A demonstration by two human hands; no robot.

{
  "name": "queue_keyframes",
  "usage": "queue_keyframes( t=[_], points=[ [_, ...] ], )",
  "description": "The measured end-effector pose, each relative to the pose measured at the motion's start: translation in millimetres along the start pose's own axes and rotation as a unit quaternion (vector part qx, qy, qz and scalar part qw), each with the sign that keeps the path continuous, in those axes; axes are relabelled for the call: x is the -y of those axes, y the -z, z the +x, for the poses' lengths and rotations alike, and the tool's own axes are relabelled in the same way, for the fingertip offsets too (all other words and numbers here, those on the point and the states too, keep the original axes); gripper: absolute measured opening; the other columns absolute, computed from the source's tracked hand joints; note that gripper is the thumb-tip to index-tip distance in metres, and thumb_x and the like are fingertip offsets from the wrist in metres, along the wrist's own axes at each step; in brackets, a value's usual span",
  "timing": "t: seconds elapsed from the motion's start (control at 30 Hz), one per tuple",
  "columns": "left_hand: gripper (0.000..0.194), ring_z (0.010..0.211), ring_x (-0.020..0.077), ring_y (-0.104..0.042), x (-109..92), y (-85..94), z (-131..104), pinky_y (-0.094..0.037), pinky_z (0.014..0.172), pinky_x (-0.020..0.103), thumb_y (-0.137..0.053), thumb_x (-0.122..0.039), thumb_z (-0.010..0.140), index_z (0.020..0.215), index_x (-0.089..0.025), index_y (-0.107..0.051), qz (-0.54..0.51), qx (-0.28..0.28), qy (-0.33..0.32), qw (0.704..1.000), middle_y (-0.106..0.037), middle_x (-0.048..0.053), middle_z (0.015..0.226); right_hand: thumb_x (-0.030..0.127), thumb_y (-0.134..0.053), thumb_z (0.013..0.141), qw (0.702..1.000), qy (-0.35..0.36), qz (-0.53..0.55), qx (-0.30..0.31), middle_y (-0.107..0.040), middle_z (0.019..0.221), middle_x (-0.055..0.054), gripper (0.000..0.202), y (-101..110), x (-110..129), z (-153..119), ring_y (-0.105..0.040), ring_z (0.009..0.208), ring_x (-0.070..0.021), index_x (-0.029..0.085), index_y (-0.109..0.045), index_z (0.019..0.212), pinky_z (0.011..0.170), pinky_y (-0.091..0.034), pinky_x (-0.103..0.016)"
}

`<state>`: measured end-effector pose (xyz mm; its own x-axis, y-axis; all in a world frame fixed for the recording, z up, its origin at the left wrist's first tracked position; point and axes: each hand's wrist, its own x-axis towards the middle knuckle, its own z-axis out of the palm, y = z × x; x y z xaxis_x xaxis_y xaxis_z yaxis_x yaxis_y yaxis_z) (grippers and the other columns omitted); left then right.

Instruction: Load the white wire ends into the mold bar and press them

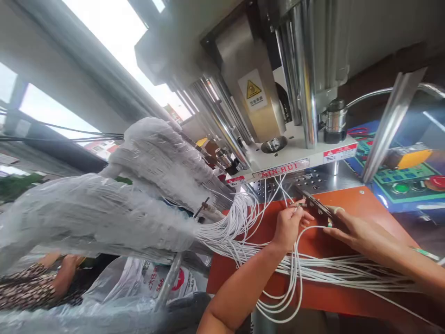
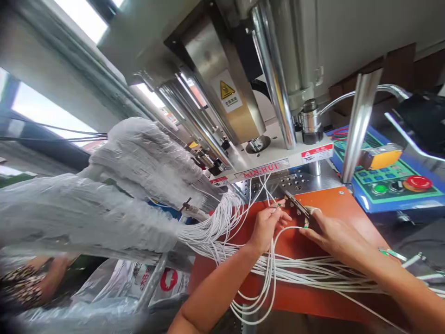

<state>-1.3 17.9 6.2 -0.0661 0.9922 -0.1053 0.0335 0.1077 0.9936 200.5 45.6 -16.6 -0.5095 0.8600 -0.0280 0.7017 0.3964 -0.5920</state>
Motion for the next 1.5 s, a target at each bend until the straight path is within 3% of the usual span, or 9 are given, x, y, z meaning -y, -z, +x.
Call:
queue_keyframes(
  t=[0.13, 0.27, 0.43, 0.6, 0.73, 0.87, 1.1, 1.27, 1.5],
  points=[
    [0.033, 0.039, 0.0041, -0.027, 1.8, 1.7, 7.0, -0.02, 0.041, 0.019, -0.049, -0.037, 0.09, 0.113, -0.014, -0.051, -0.017, 0.024, 0.023, 0.999, -0.065, 0.0, 0.061, 0.059, -0.04, 0.089, 0.998, -0.04, 0.035, 0.038, -0.071, 0.092, -0.007, 0.039, 6.6, 8.9, 0.0, -0.068, 0.082, -0.0282, 0.025, -0.044, 0.108, 0.065, -0.046, -0.033],
    [0.03, 0.043, 0.005, -0.038, 5.0, 4.2, 9.9, -0.03, 0.046, 0.019, -0.049, -0.04, 0.089, 0.097, -0.013, -0.057, 0.069, 0.037, 0.026, 0.997, -0.068, 0.004, 0.067, 0.057, -0.041, 0.09, 0.998, -0.024, 0.047, 0.031, -0.07, 0.09, -0.006, 0.037, 3.9, 4.0, 0.6, -0.067, 0.081, -0.0268, 0.026, -0.043, 0.11, 0.064, -0.043, -0.032],
    [0.032, 0.039, 0.006, -0.039, 5.9, 5.5, 13.3, -0.03, 0.043, 0.019, -0.049, -0.045, 0.087, 0.084, -0.014, -0.059, 0.165, 0.084, 0.081, 0.979, -0.057, -0.003, 0.053, 0.056, -0.041, 0.09, 0.998, -0.017, 0.046, 0.039, -0.069, 0.091, -0.007, 0.038, 4.2, 3.1, 0.5, -0.065, 0.079, -0.0262, 0.024, -0.044, 0.11, 0.064, -0.041, -0.032],
    [0.026, 0.043, 0.0063, -0.042, -8.4, -2.4, 17.0, -0.034, 0.048, 0.019, -0.06, -0.034, 0.078, 0.06, -0.015, -0.055, 0.158, 0.126, 0.107, 0.974, -0.049, -0.005, 0.045, 0.054, -0.04, 0.09, 0.999, -0.029, 0.03, 0.035, -0.069, 0.089, -0.008, 0.036, 5.6, 7.2, 0.7, -0.066, 0.08, -0.028, 0.024, -0.042, 0.108, 0.062, -0.039, -0.032],
    [0.022, 0.04, 0.007, -0.045, -14.8, -7.0, 25.6, -0.032, 0.042, 0.019, -0.059, -0.033, 0.077, 0.064, -0.014, -0.059, 0.139, 0.162, 0.176, 0.961, -0.054, -0.003, 0.047, 0.052, -0.041, 0.089, 0.999, -0.025, 0.033, 0.025, -0.067, 0.082, -0.005, 0.03, 0.8, 5.5, 0.7, -0.064, 0.07, -0.0241, 0.025, -0.041, 0.101, 0.056, -0.036, -0.029],
    [0.024, 0.044, 0.0118, -0.057, -15.4, -9.9, 32.4, -0.044, 0.045, 0.022, -0.063, -0.036, 0.076, 0.07, -0.013, -0.061, 0.112, 0.181, 0.224, 0.951, -0.061, 0.001, 0.052, 0.052, -0.042, 0.09, 0.999, -0.026, 0.04, 0.016, -0.067, 0.082, -0.004, 0.03, -0.4, 5.4, 1.3, -0.063, 0.067, -0.0227, 0.025, -0.042, 0.102, 0.055, -0.035, -0.028],
    [0.028, 0.054, 0.0164, -0.066, -11.4, -6.3, 28.7, -0.052, 0.053, 0.026, -0.067, -0.041, 0.074, 0.071, -0.013, -0.06, 0.082, 0.199, 0.211, 0.954, -0.069, 0.005, 0.06, 0.057, -0.042, 0.089, 0.996, -0.031, 0.068, 0.038, -0.067, 0.086, -0.006, 0.034, 11.9, 12.4, -1.3, -0.065, 0.076, -0.0247, 0.025, -0.042, 0.102, 0.06, -0.039, -0.03],
    [0.027, 0.053, 0.0167, -0.066, -7.2, -7.1, 29.3, -0.05, 0.049, 0.024, -0.066, -0.039, 0.074, 0.073, -0.013, -0.061, 0.082, 0.172, 0.217, 0.957, -0.069, 0.005, 0.06, 0.061, -0.038, 0.09, 0.996, -0.037, 0.066, 0.046, -0.066, 0.083, -0.005, 0.037, 14.1, 14.3, -2.4, -0.064, 0.07, -0.0234, 0.025, -0.041, 0.097, 0.058, -0.038, -0.029],
    [0.026, 0.051, 0.0167, -0.065, -5.4, -8.8, 30.1, -0.052, 0.052, 0.027, -0.069, -0.037, 0.07, 0.072, -0.013, -0.061, 0.054, 0.155, 0.225, 0.96, -0.068, 0.005, 0.058, 0.054, -0.041, 0.091, 0.998, -0.031, 0.05, 0.034, -0.067, 0.086, -0.007, 0.032, 12.5, 19.0, -2.9, -0.064, 0.071, -0.0225, 0.024, -0.043, 0.103, 0.057, -0.038, -0.028]
  ],
)
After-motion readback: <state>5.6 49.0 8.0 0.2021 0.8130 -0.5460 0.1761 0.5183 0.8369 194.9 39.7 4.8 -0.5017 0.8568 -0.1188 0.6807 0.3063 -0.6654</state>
